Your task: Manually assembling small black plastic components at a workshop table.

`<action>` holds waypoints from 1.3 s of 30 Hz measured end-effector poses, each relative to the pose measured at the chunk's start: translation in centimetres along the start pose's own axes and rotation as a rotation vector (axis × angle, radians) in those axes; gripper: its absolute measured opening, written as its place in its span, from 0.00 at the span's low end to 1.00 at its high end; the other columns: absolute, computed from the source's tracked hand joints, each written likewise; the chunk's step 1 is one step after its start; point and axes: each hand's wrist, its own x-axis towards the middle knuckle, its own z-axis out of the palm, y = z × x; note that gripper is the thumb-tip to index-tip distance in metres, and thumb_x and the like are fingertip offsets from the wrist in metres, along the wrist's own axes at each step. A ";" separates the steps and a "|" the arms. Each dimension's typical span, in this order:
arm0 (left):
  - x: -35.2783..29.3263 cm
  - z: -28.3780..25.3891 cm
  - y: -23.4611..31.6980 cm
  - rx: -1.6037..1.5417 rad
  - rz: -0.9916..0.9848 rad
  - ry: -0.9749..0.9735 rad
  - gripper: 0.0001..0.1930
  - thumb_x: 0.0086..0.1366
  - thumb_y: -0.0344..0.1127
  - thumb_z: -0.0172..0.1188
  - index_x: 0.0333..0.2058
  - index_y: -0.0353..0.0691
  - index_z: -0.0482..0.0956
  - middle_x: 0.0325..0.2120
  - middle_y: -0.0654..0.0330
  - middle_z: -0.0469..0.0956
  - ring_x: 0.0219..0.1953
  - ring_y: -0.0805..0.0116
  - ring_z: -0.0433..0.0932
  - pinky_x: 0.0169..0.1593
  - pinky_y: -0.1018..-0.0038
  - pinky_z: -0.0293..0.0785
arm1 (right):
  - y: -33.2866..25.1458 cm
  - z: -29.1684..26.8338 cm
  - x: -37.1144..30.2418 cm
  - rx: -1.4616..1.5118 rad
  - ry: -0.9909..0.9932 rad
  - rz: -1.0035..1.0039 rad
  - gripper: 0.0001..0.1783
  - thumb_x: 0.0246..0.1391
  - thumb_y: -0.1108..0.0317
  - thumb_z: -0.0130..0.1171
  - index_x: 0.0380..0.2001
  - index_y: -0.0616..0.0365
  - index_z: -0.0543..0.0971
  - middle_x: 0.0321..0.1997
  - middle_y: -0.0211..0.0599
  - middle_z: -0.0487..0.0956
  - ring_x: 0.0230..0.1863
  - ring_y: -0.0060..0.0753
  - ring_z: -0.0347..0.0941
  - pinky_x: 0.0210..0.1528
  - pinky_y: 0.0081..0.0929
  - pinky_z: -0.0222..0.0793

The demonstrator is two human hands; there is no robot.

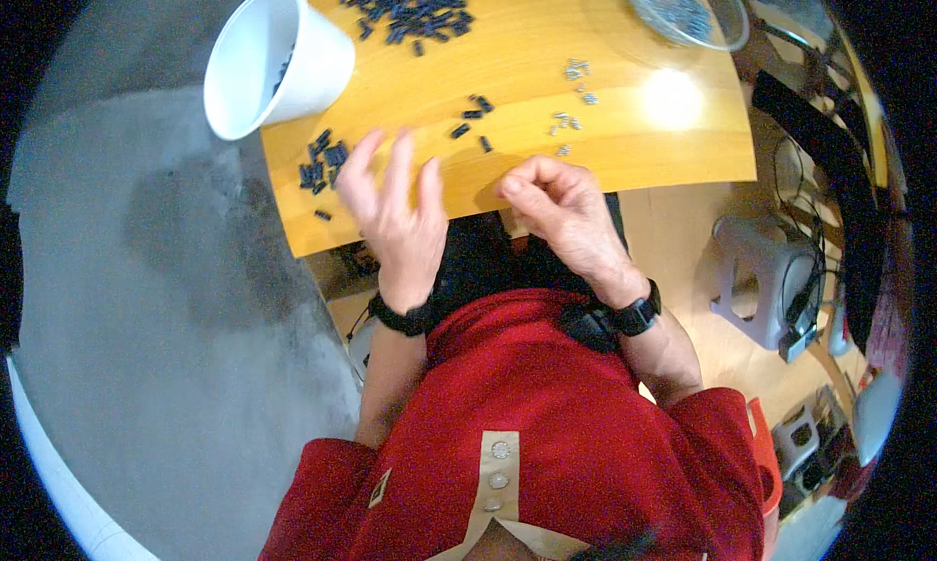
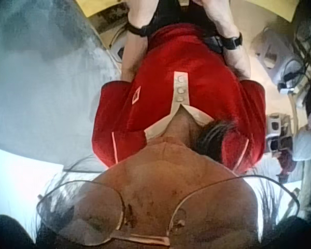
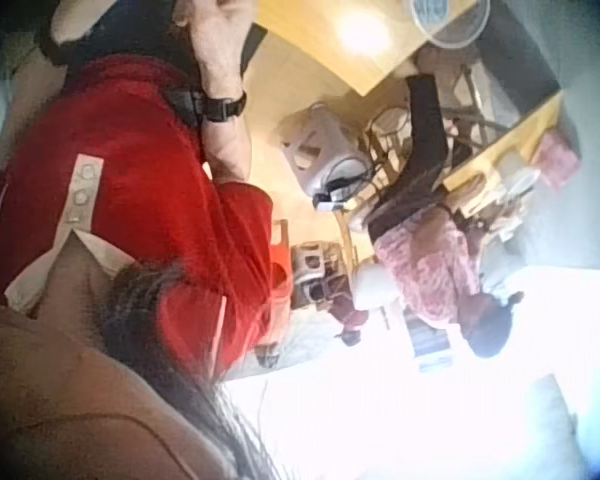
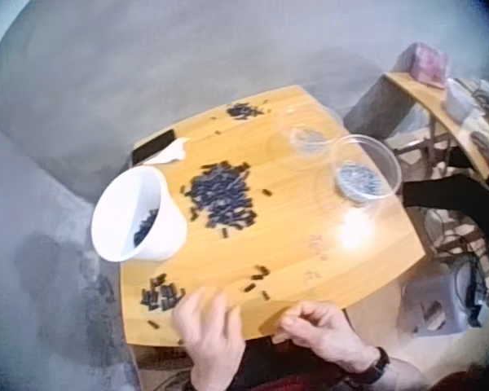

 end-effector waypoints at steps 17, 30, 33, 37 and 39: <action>-1.6 -2.3 -10.0 0.328 -0.311 -0.296 0.45 0.63 0.57 0.59 0.66 0.29 0.52 0.66 0.31 0.47 0.69 0.33 0.46 0.66 0.43 0.47 | 1.2 2.7 0.3 -0.299 -0.038 -0.041 0.09 0.63 0.66 0.60 0.30 0.59 0.77 0.27 0.19 0.74 0.29 0.10 0.65 0.33 0.14 0.64; 0.2 -0.1 -8.5 0.328 -0.277 -0.296 0.47 0.59 0.66 0.59 0.63 0.31 0.59 0.65 0.33 0.51 0.68 0.32 0.48 0.65 0.40 0.47 | 0.7 2.4 0.2 -0.304 0.009 -0.057 0.09 0.63 0.65 0.60 0.31 0.58 0.78 0.27 0.18 0.74 0.28 0.10 0.64 0.31 0.14 0.62; 0.8 0.2 -7.9 0.336 -0.249 -0.258 0.46 0.59 0.66 0.59 0.63 0.33 0.61 0.65 0.33 0.53 0.67 0.32 0.50 0.64 0.39 0.48 | 0.8 2.3 0.2 -0.296 0.002 -0.102 0.09 0.63 0.66 0.60 0.30 0.58 0.78 0.27 0.17 0.73 0.28 0.09 0.63 0.30 0.14 0.62; 1.3 0.7 -6.9 0.388 -0.290 -0.255 0.43 0.60 0.65 0.58 0.62 0.36 0.64 0.64 0.35 0.56 0.66 0.33 0.54 0.62 0.39 0.51 | 0.9 2.0 0.3 -0.247 -0.022 -0.081 0.09 0.64 0.66 0.59 0.30 0.58 0.77 0.26 0.16 0.72 0.27 0.08 0.62 0.29 0.13 0.61; 1.4 0.8 -6.8 0.413 -0.311 -0.249 0.41 0.60 0.64 0.58 0.61 0.38 0.67 0.63 0.36 0.57 0.65 0.34 0.55 0.62 0.39 0.52 | 0.8 2.0 0.3 -0.252 -0.022 -0.077 0.09 0.64 0.66 0.59 0.30 0.58 0.77 0.26 0.16 0.72 0.26 0.08 0.62 0.28 0.13 0.61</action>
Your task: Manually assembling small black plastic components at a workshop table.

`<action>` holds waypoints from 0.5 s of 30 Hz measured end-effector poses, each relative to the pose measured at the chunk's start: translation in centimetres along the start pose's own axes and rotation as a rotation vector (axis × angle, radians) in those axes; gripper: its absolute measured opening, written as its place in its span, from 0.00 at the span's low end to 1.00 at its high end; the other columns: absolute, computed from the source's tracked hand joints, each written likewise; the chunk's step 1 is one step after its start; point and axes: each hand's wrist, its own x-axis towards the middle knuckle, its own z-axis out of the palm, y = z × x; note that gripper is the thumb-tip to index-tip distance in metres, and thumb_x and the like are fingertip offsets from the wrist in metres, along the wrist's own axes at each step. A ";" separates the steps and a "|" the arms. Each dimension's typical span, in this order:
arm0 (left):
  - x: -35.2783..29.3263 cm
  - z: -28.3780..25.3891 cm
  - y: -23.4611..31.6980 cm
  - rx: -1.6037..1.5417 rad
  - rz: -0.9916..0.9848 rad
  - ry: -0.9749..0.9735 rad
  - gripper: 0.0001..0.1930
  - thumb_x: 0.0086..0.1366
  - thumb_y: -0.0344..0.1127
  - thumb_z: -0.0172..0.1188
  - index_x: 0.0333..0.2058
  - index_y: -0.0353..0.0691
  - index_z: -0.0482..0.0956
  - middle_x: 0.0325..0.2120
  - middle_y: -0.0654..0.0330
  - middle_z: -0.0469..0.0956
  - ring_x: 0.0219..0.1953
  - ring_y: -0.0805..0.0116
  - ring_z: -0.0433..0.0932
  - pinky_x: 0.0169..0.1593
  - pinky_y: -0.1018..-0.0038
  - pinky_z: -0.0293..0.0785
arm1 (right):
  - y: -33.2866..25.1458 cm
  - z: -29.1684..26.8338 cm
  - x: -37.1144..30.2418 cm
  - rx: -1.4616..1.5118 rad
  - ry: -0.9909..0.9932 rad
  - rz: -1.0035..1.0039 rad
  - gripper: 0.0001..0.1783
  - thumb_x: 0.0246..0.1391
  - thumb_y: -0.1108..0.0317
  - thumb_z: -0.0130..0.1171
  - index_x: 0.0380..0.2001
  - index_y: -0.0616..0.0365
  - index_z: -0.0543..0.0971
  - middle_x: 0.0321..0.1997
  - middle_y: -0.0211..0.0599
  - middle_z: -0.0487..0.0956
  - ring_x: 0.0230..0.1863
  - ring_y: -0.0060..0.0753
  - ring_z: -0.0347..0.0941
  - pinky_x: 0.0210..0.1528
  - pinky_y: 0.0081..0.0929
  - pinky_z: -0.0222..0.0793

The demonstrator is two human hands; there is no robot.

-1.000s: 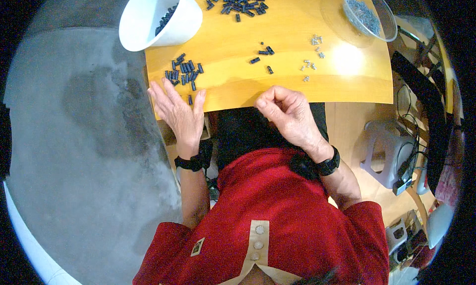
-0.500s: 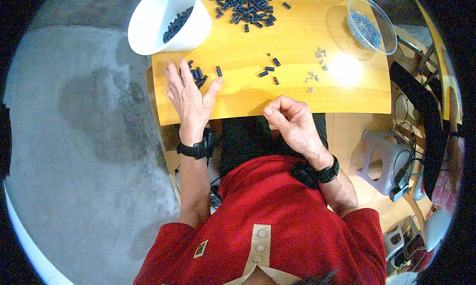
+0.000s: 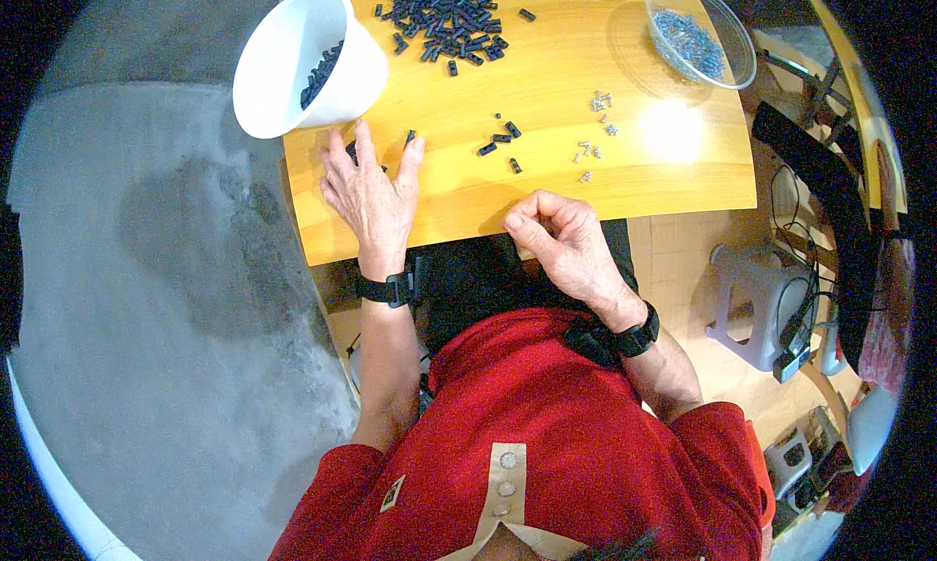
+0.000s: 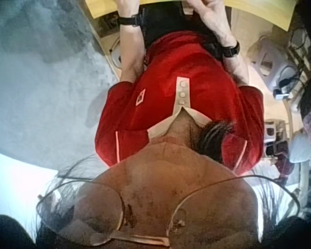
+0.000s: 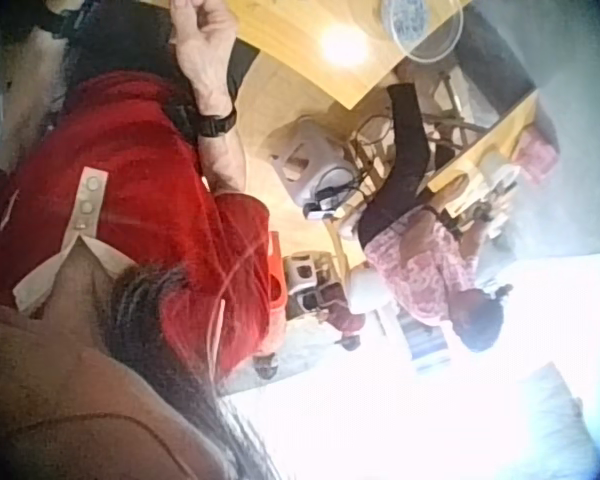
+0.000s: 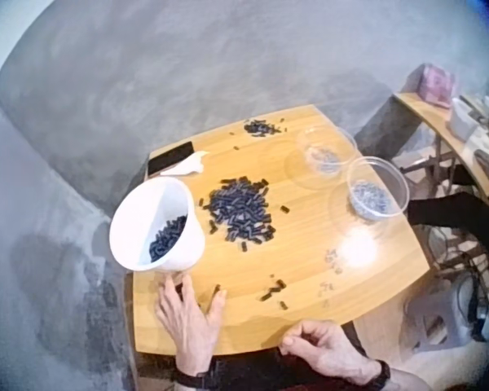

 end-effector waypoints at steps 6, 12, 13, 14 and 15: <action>0.0 0.5 -0.1 0.022 0.007 0.043 0.33 0.61 0.61 0.59 0.55 0.41 0.77 0.60 0.39 0.63 0.65 0.38 0.58 0.61 0.39 0.54 | -0.1 -0.1 0.2 0.002 0.007 0.031 0.09 0.64 0.65 0.59 0.30 0.57 0.77 0.24 0.17 0.72 0.24 0.09 0.63 0.26 0.13 0.61; 0.2 0.7 0.3 -0.111 0.157 0.133 0.18 0.60 0.47 0.66 0.49 0.51 0.82 0.58 0.46 0.68 0.63 0.43 0.63 0.62 0.42 0.55 | 0.1 -0.2 0.3 0.011 0.004 -0.001 0.10 0.64 0.64 0.58 0.30 0.57 0.76 0.23 0.18 0.71 0.23 0.09 0.63 0.24 0.13 0.61; 0.2 1.0 0.1 -0.120 0.163 0.149 0.16 0.60 0.44 0.66 0.46 0.52 0.84 0.56 0.48 0.70 0.61 0.44 0.65 0.61 0.43 0.55 | 0.2 -0.2 0.3 0.015 0.004 0.005 0.10 0.64 0.64 0.58 0.30 0.57 0.76 0.22 0.18 0.71 0.22 0.09 0.63 0.23 0.13 0.60; 0.3 1.2 0.1 -0.133 0.174 0.163 0.13 0.60 0.42 0.67 0.44 0.53 0.85 0.54 0.51 0.73 0.59 0.45 0.67 0.61 0.44 0.56 | 0.3 -0.2 0.3 0.019 0.010 0.011 0.09 0.64 0.64 0.58 0.30 0.56 0.76 0.22 0.18 0.71 0.21 0.10 0.62 0.23 0.13 0.60; 0.3 1.3 0.0 -0.139 0.180 0.165 0.13 0.60 0.42 0.67 0.44 0.53 0.85 0.54 0.51 0.73 0.59 0.45 0.67 0.61 0.44 0.56 | 0.3 -0.3 0.3 0.018 0.017 0.007 0.09 0.64 0.64 0.58 0.30 0.56 0.76 0.22 0.18 0.71 0.21 0.10 0.62 0.23 0.13 0.60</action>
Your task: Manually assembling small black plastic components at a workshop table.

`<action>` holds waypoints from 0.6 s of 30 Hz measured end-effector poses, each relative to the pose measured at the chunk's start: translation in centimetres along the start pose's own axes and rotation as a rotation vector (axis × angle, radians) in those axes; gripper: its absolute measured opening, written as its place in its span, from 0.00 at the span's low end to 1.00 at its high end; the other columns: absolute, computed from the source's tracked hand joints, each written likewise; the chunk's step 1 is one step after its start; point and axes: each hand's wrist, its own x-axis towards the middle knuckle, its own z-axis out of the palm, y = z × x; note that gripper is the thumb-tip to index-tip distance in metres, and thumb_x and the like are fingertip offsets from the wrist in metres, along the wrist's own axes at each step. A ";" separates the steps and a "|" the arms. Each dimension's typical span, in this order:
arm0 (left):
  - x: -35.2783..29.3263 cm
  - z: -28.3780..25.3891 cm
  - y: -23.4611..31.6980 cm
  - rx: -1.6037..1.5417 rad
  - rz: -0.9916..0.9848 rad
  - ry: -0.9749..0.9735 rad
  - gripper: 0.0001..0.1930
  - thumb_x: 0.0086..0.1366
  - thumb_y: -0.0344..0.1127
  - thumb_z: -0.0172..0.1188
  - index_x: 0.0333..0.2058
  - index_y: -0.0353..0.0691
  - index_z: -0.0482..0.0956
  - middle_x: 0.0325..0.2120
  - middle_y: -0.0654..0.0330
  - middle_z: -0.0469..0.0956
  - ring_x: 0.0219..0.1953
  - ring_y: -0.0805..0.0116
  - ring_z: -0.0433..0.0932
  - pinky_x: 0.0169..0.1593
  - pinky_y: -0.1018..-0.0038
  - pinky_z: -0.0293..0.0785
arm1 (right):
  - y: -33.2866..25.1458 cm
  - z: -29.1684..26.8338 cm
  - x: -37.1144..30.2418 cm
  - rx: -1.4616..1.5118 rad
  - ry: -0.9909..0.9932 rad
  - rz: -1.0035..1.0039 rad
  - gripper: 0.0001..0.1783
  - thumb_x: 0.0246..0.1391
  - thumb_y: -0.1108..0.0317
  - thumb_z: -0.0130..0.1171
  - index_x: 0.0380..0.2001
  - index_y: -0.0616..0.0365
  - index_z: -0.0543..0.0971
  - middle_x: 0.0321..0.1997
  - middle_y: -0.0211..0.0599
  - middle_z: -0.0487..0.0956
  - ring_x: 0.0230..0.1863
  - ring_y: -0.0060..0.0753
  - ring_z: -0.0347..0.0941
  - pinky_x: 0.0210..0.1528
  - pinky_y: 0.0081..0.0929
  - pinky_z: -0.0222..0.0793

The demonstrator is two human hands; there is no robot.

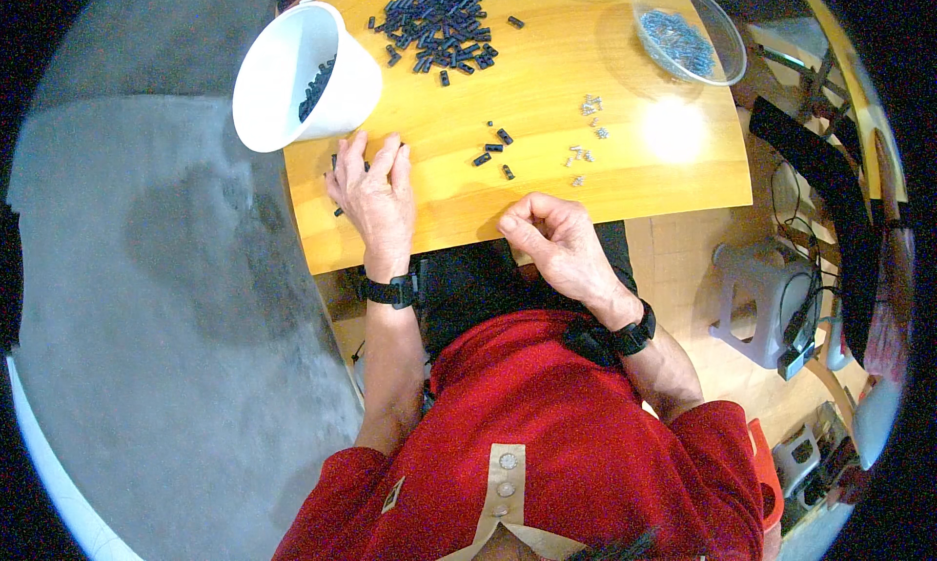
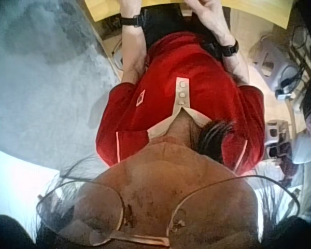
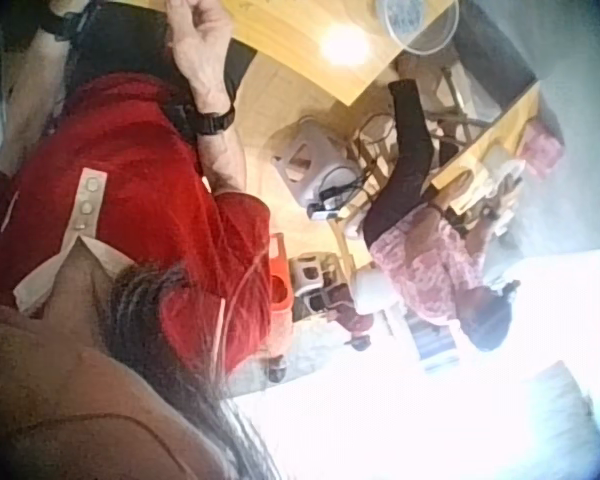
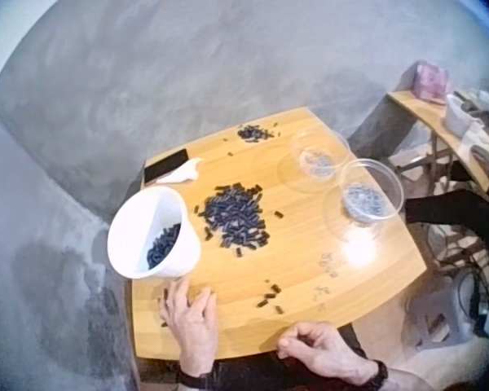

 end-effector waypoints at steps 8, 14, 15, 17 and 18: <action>0.0 -0.4 -1.3 -0.006 -0.074 0.075 0.07 0.58 0.34 0.65 0.35 0.42 0.84 0.44 0.53 0.77 0.53 0.54 0.73 0.60 0.49 0.58 | 0.4 0.0 -0.1 -0.013 -0.005 -0.038 0.11 0.65 0.61 0.57 0.30 0.55 0.76 0.18 0.18 0.70 0.17 0.09 0.62 0.18 0.14 0.58; -0.2 -0.7 -0.8 0.021 -0.037 0.141 0.08 0.56 0.31 0.65 0.35 0.40 0.84 0.42 0.53 0.79 0.50 0.53 0.75 0.56 0.54 0.62 | 0.8 0.0 -0.5 -0.009 -0.001 -0.037 0.12 0.65 0.62 0.57 0.29 0.56 0.76 0.17 0.17 0.69 0.16 0.10 0.61 0.17 0.15 0.57; -0.2 -0.8 -0.6 0.014 -0.013 0.165 0.08 0.55 0.30 0.66 0.35 0.40 0.83 0.43 0.53 0.78 0.52 0.53 0.74 0.57 0.52 0.62 | 0.8 -0.1 -0.5 -0.014 0.005 -0.039 0.12 0.65 0.62 0.57 0.29 0.56 0.76 0.18 0.18 0.69 0.17 0.09 0.62 0.18 0.15 0.58; -0.5 -1.5 0.2 0.005 0.009 0.188 0.08 0.54 0.29 0.66 0.35 0.40 0.83 0.43 0.54 0.76 0.53 0.52 0.73 0.59 0.51 0.61 | 0.7 -0.2 -0.8 -0.021 0.012 -0.039 0.12 0.65 0.62 0.57 0.30 0.57 0.76 0.19 0.18 0.70 0.18 0.09 0.63 0.19 0.15 0.59; -0.6 -2.0 1.3 -0.086 0.048 0.169 0.08 0.54 0.29 0.66 0.35 0.40 0.83 0.42 0.54 0.76 0.52 0.52 0.73 0.58 0.52 0.62 | 0.5 -0.3 -0.8 -0.009 0.020 -0.056 0.11 0.65 0.62 0.57 0.30 0.57 0.76 0.20 0.19 0.71 0.20 0.09 0.64 0.20 0.14 0.61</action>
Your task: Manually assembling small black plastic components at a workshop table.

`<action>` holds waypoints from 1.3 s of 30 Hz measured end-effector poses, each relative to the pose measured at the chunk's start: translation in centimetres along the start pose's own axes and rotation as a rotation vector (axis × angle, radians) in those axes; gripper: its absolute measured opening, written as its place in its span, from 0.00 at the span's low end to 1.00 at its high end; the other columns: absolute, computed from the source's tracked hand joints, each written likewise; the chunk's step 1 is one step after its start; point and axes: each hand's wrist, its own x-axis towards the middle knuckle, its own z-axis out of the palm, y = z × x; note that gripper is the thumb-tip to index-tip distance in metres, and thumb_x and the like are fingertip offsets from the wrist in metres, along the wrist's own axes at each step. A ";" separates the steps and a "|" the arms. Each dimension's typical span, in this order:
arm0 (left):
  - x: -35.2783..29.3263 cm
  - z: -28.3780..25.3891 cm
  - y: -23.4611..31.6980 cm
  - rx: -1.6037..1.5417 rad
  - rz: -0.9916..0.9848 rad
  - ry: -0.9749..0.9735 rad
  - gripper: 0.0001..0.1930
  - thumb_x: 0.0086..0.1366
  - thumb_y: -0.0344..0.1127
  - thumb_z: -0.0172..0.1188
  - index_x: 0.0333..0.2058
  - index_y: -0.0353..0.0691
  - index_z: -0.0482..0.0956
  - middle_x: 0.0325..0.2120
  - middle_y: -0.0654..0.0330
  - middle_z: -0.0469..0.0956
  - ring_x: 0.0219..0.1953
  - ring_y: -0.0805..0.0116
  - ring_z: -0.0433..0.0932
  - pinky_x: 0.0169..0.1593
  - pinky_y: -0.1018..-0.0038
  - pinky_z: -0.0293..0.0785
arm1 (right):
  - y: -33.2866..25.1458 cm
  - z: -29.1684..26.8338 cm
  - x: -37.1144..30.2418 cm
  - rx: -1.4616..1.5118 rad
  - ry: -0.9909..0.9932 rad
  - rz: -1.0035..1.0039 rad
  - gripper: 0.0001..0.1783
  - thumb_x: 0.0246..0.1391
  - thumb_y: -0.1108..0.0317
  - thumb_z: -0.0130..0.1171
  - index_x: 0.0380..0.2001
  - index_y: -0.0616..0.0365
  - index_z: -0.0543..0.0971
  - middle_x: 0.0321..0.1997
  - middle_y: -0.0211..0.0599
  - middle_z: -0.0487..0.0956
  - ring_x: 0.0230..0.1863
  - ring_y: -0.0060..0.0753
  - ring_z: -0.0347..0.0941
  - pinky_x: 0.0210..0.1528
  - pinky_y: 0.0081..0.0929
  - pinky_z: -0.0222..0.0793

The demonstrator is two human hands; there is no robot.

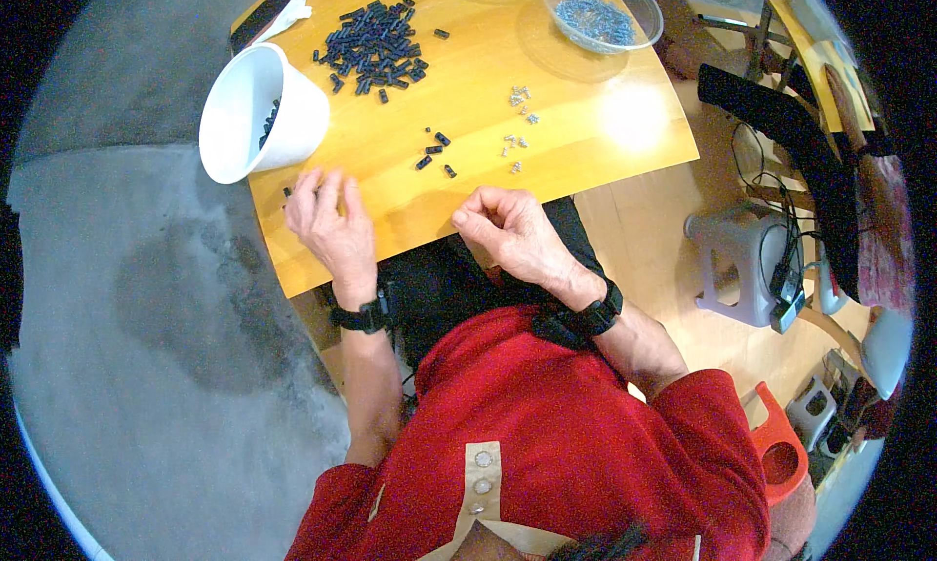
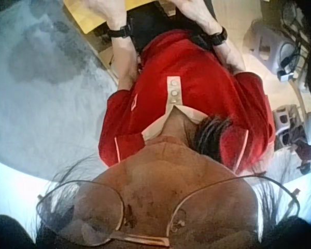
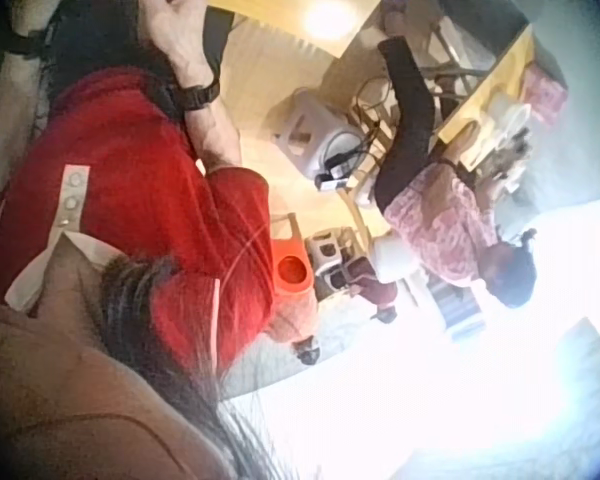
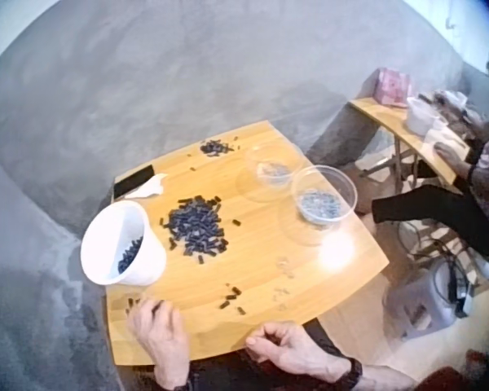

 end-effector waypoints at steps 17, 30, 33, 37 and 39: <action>-2.0 0.2 6.2 -0.833 -0.279 -0.167 0.10 0.56 0.21 0.64 0.37 0.38 0.84 0.36 0.58 0.77 0.39 0.63 0.75 0.44 0.67 0.70 | -1.4 -0.4 -0.9 -0.001 0.028 -0.004 0.10 0.64 0.64 0.59 0.33 0.59 0.77 0.28 0.22 0.77 0.28 0.11 0.69 0.31 0.15 0.68; -1.3 -4.0 8.8 -1.273 -0.286 -0.261 0.08 0.59 0.20 0.62 0.38 0.33 0.81 0.37 0.54 0.79 0.41 0.63 0.77 0.47 0.71 0.73 | -4.4 0.3 -1.8 0.206 0.078 -0.206 0.07 0.57 0.69 0.66 0.32 0.58 0.79 0.25 0.16 0.73 0.26 0.07 0.62 0.27 0.11 0.61; -1.5 -4.5 9.2 -1.036 -0.116 -0.294 0.08 0.57 0.21 0.63 0.37 0.33 0.81 0.33 0.55 0.79 0.38 0.60 0.78 0.46 0.69 0.73 | -3.8 0.3 -2.0 0.116 0.129 -0.188 0.07 0.57 0.69 0.66 0.30 0.59 0.78 0.23 0.16 0.72 0.25 0.07 0.62 0.25 0.12 0.60; -2.5 -4.7 9.5 -0.812 -0.008 -0.283 0.08 0.57 0.19 0.64 0.36 0.32 0.80 0.34 0.55 0.80 0.38 0.59 0.79 0.43 0.70 0.75 | -3.7 0.0 -2.5 -0.080 0.164 -0.170 0.08 0.57 0.69 0.64 0.27 0.60 0.78 0.19 0.19 0.71 0.22 0.09 0.61 0.22 0.14 0.59; -2.9 -4.7 9.6 -0.663 0.096 -0.223 0.07 0.57 0.19 0.64 0.36 0.33 0.80 0.33 0.56 0.80 0.37 0.61 0.79 0.42 0.70 0.75 | -3.5 0.0 -2.7 -0.100 0.177 -0.181 0.09 0.58 0.69 0.63 0.26 0.61 0.77 0.18 0.21 0.71 0.21 0.09 0.62 0.21 0.15 0.59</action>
